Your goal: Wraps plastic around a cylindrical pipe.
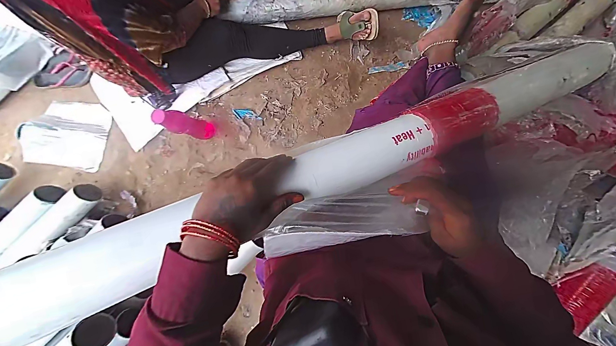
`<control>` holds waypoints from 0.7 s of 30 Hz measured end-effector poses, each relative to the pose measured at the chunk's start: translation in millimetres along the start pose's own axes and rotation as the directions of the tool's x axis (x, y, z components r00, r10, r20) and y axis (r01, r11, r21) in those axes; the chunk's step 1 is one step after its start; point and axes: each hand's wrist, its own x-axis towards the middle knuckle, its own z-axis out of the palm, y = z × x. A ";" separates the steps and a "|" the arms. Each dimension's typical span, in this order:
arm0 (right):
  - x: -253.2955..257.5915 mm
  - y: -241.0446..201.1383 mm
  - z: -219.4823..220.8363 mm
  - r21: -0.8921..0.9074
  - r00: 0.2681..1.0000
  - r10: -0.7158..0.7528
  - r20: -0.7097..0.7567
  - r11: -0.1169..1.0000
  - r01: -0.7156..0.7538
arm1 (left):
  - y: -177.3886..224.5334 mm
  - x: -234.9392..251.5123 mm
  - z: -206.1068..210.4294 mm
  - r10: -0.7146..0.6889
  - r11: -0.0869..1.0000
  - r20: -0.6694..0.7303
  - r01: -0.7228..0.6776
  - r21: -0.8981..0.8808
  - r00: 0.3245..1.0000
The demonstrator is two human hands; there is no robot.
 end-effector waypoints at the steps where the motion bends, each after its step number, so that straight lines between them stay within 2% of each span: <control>1: -0.3 1.2 -0.3 -0.009 1.000 -0.004 -0.003 1.000 0.004 | 0.2 0.5 0.3 -0.001 1.000 0.017 0.001 -0.003 1.000; 7: -2.6 4.2 -0.6 -0.014 1.000 -0.016 -0.014 1.000 0.016 | 4.9 -1.7 3.4 -0.022 0.999 0.055 0.019 0.051 0.998; 12: -11.4 6.4 -2.9 -0.038 0.998 -0.046 -0.034 0.998 0.045 | 16.7 -10.6 21.2 0.112 0.980 -0.132 -0.087 0.178 0.985; 17: -28.0 13.3 2.0 -0.048 0.990 -0.120 -0.075 0.992 0.117 | 27.5 -20.5 30.7 0.174 0.963 -0.211 -0.121 0.243 0.962; 19: -28.9 12.2 0.3 -0.015 0.991 -0.088 -0.097 0.996 0.086 | 34.2 -21.7 29.5 0.198 0.954 -0.222 -0.136 0.268 0.955; 21: -18.2 10.8 -10.1 0.066 0.994 0.013 -0.108 0.998 -0.006 | 46.6 -22.7 26.2 0.200 0.948 -0.225 -0.130 0.292 0.954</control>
